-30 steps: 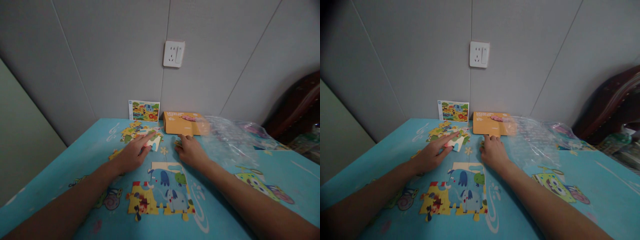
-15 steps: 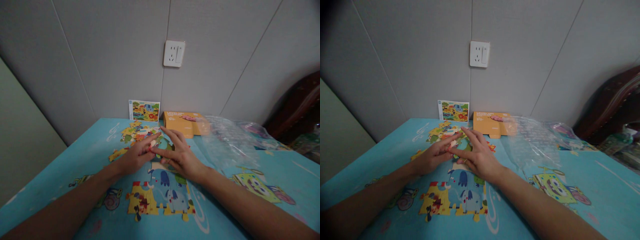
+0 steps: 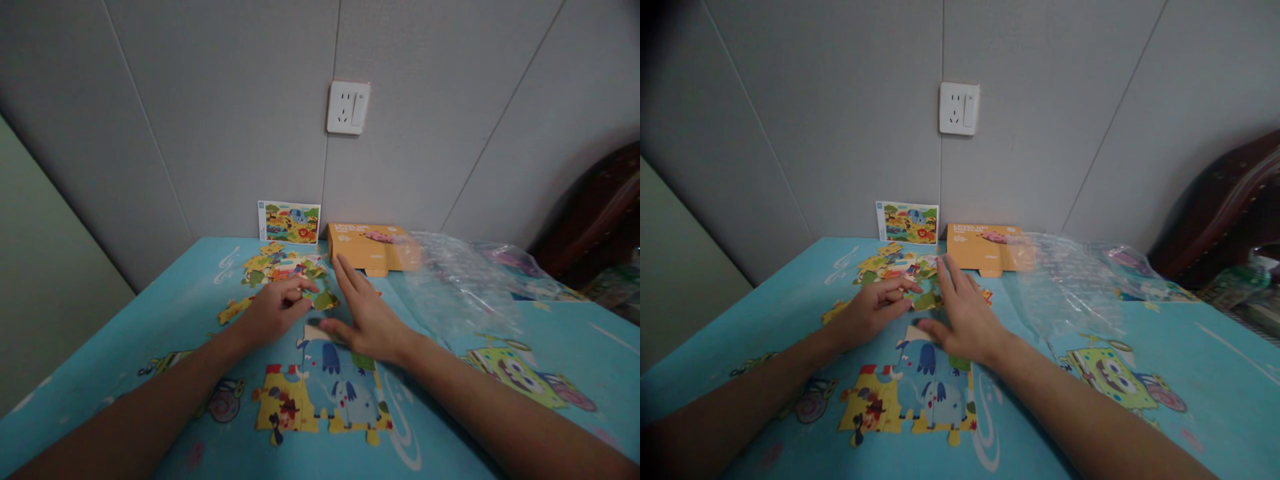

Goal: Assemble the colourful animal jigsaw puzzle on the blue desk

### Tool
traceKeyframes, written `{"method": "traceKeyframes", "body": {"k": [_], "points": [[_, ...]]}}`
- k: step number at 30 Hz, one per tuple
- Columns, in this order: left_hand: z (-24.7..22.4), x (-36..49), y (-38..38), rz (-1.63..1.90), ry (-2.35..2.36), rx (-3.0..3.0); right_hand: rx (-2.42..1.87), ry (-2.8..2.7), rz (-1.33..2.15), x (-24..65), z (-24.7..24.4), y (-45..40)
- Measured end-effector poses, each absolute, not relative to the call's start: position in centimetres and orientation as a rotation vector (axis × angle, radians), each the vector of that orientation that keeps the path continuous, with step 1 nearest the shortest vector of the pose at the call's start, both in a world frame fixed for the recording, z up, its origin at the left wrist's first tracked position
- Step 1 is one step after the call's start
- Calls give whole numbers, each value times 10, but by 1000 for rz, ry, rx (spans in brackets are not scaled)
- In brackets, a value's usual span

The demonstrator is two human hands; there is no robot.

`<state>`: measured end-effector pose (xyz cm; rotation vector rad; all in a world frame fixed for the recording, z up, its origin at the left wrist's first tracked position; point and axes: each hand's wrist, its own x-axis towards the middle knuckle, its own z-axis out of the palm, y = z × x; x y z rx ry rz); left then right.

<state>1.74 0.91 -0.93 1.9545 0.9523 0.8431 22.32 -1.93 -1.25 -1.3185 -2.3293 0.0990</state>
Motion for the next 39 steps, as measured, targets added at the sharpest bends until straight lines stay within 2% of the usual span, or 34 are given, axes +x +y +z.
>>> {"method": "traceKeyframes", "body": {"k": [3, 5, 11, 16, 28, 31, 37, 39], "points": [[-10, 13, 14, 963, 1134, 2091, -1836, -2147, -33, 227, -17, -14], [-10, 11, 17, 1007, 1226, 2121, -2033, -2104, -44, 231, -18, -10], [-11, 10, 19, 1065, 1280, 2143, -2084, -2121, -55, 238, -14, -4], [-9, 11, 16, 1056, 1234, 2177, -1984, -1998, 44, 242, -15, 1], [-10, 14, 13, 1027, 1153, 2202, -1125, -1837, 290, 224, -4, -15], [-10, 17, 8, 923, 1037, 2286, -1113, -1914, 402, 219, -7, -16], [-11, 15, 3, 801, 941, 2370, -1238, -1931, 342, 217, -13, -12], [-11, 14, 3, 781, 925, 2382, -1280, -1956, 414, 218, -13, -12]]}}
